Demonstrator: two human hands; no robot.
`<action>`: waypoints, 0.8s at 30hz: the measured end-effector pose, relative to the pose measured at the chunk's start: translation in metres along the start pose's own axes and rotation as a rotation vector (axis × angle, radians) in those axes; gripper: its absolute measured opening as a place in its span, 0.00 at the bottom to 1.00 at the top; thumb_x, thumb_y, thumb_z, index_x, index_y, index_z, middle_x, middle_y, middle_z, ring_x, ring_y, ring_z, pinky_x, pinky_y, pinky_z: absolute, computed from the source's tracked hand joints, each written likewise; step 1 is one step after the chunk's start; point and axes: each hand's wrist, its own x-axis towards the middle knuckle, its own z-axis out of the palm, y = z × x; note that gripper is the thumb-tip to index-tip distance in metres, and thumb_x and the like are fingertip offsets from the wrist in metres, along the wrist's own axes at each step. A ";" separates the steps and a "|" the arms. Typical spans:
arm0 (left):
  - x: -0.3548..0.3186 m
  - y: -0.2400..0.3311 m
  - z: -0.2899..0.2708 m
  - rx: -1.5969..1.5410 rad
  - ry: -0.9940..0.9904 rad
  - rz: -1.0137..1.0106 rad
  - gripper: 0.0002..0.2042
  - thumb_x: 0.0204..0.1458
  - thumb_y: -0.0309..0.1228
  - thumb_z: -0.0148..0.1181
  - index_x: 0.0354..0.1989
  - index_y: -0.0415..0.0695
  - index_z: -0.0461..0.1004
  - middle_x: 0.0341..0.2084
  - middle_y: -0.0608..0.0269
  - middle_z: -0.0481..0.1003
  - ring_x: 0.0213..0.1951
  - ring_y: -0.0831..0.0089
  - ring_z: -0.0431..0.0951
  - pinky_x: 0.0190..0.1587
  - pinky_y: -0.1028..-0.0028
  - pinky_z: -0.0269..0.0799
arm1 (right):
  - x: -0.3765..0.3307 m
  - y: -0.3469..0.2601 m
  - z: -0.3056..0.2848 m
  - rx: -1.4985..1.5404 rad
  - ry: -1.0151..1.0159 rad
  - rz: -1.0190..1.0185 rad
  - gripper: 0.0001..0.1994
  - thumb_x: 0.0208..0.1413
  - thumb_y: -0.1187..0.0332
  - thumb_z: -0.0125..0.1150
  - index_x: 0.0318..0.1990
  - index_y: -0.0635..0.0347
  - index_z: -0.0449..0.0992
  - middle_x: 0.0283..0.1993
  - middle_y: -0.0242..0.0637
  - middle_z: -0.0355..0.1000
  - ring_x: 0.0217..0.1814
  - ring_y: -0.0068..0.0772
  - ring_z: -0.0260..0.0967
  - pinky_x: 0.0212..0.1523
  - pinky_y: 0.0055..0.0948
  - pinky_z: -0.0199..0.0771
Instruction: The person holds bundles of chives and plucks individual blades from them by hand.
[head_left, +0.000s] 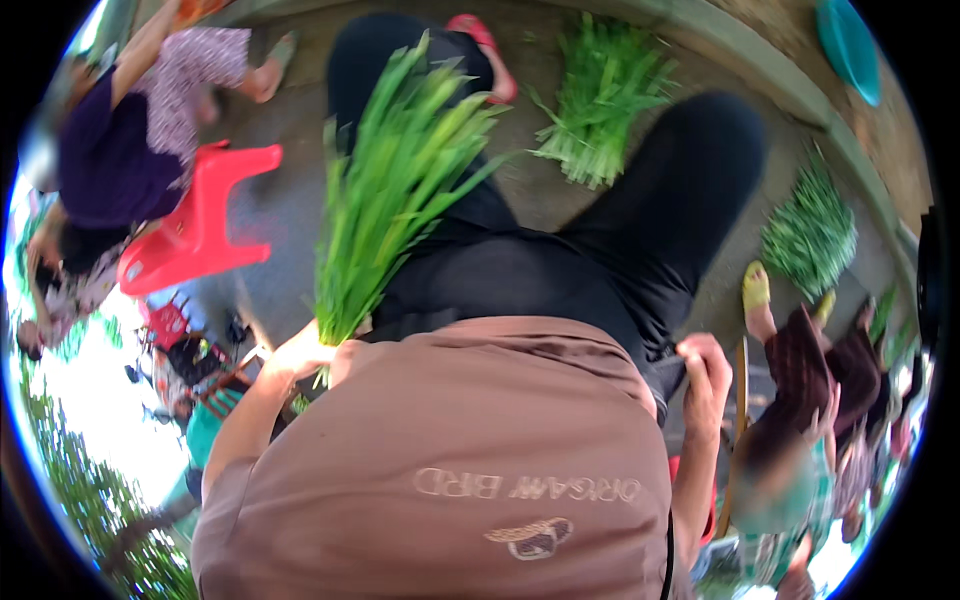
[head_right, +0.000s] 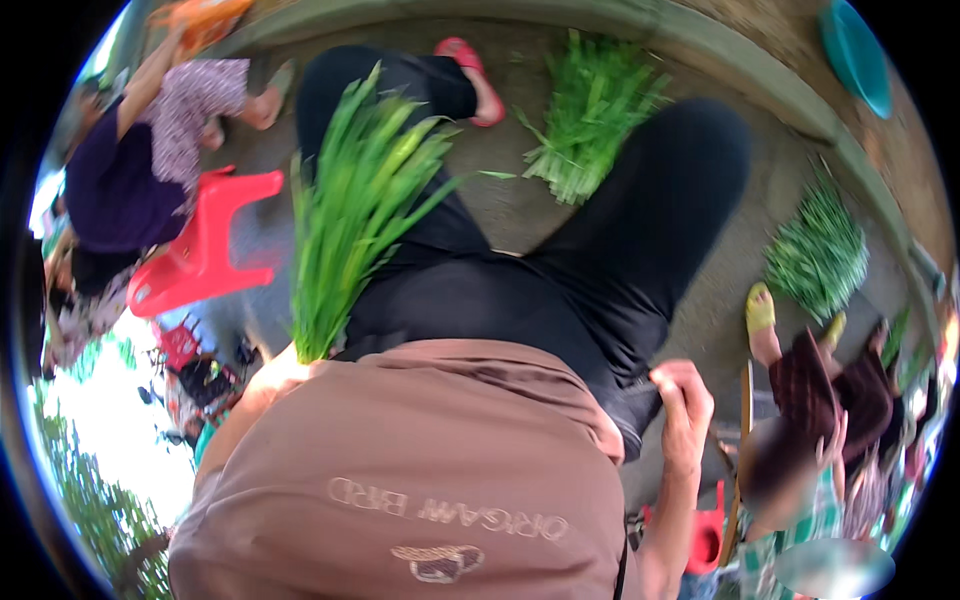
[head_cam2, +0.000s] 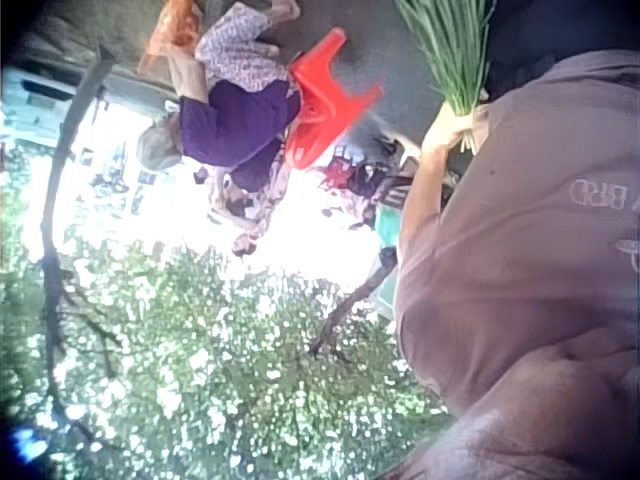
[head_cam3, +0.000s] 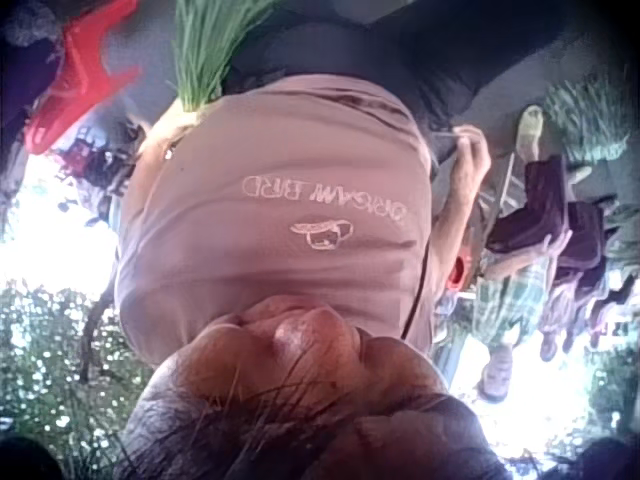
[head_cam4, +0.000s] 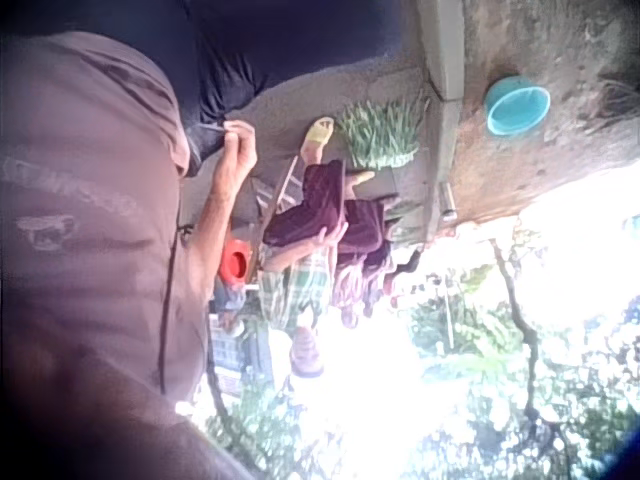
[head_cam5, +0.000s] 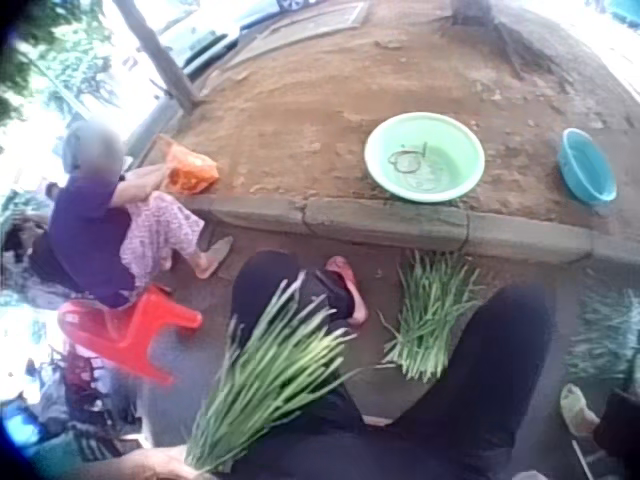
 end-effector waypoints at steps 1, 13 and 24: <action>0.002 0.013 0.004 0.025 0.006 0.020 0.22 0.40 0.33 0.66 0.43 0.40 0.67 0.38 0.63 0.69 0.36 0.73 0.70 0.44 0.71 0.67 | 0.004 -0.010 0.000 -0.014 -0.016 -0.001 0.03 0.52 0.80 0.49 0.30 0.68 0.70 0.35 0.39 0.69 0.40 0.27 0.63 0.44 0.24 0.61; 0.000 0.288 0.024 0.211 0.172 0.421 0.29 0.51 0.48 0.53 0.52 0.35 0.62 0.44 0.57 0.67 0.43 0.69 0.66 0.48 0.70 0.62 | 0.065 -0.087 0.022 -0.121 -0.243 -0.228 0.04 0.48 0.80 0.58 0.31 0.64 0.72 0.32 0.36 0.69 0.36 0.31 0.65 0.40 0.25 0.67; 0.046 0.329 0.024 0.286 0.089 0.476 0.25 0.47 0.42 0.57 0.49 0.37 0.63 0.42 0.58 0.67 0.40 0.70 0.68 0.48 0.69 0.64 | 0.069 -0.059 -0.002 -0.023 -0.088 -0.186 0.11 0.49 0.71 0.59 0.42 0.61 0.73 0.45 0.37 0.70 0.51 0.33 0.66 0.55 0.29 0.61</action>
